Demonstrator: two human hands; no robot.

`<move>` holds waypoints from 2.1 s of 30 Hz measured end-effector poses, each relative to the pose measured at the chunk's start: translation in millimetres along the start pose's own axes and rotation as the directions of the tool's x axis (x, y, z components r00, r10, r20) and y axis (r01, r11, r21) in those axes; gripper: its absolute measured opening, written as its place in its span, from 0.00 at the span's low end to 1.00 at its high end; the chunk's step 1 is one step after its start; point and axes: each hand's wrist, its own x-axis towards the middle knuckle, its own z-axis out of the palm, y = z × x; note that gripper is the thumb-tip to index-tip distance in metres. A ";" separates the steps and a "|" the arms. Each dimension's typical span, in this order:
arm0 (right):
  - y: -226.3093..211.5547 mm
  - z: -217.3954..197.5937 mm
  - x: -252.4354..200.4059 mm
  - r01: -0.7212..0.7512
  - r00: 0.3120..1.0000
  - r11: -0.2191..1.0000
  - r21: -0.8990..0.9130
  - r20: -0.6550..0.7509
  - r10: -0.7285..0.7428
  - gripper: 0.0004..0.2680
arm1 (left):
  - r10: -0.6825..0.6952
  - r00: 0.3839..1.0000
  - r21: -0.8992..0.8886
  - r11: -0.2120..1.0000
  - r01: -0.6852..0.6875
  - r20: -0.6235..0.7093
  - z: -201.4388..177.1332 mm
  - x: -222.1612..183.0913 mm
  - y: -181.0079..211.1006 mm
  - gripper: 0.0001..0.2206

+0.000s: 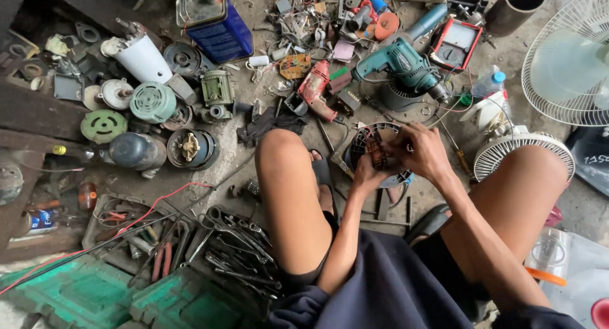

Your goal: Repairing the copper windings of an electric motor stator by manually arranging and securing the wires.

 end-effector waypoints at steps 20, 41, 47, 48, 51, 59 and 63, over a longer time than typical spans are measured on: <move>-13.1 -26.9 -9.9 0.062 0.986 0.975 0.212 -0.164 -0.027 0.06 | -0.016 0.996 -0.102 0.994 0.025 0.084 -0.5 -14.6 37.0 0.34; -26.5 -7.4 -9.0 -0.023 0.999 0.997 0.079 0.025 0.021 0.10 | 0.042 0.999 -0.021 0.999 -0.042 0.006 7.5 5.9 -15.1 0.22; -28.9 -6.5 -6.8 -0.129 0.992 0.992 0.009 0.015 0.129 0.10 | 0.009 1.000 -0.028 1.000 -0.009 0.012 10.7 12.3 -27.8 0.21; -26.6 -4.0 -6.8 -0.214 0.975 0.976 -0.045 0.044 0.216 0.10 | -0.006 1.000 -0.035 0.999 0.006 0.002 10.5 11.1 -28.0 0.22; -26.3 -3.3 -13.2 -0.257 0.963 0.962 -0.093 0.062 0.264 0.11 | -0.030 1.000 -0.057 0.998 0.030 0.005 8.2 2.5 -13.2 0.22; -23.1 11.1 -2.4 -0.275 0.961 0.937 -0.214 -0.031 0.275 0.13 | -0.082 0.997 0.020 0.996 0.082 -0.002 10.8 8.9 -21.6 0.25; -23.9 9.8 -11.9 -0.319 0.941 0.917 -0.239 0.036 0.336 0.13 | -0.114 0.993 0.051 0.992 0.114 -0.006 8.8 7.3 -24.4 0.22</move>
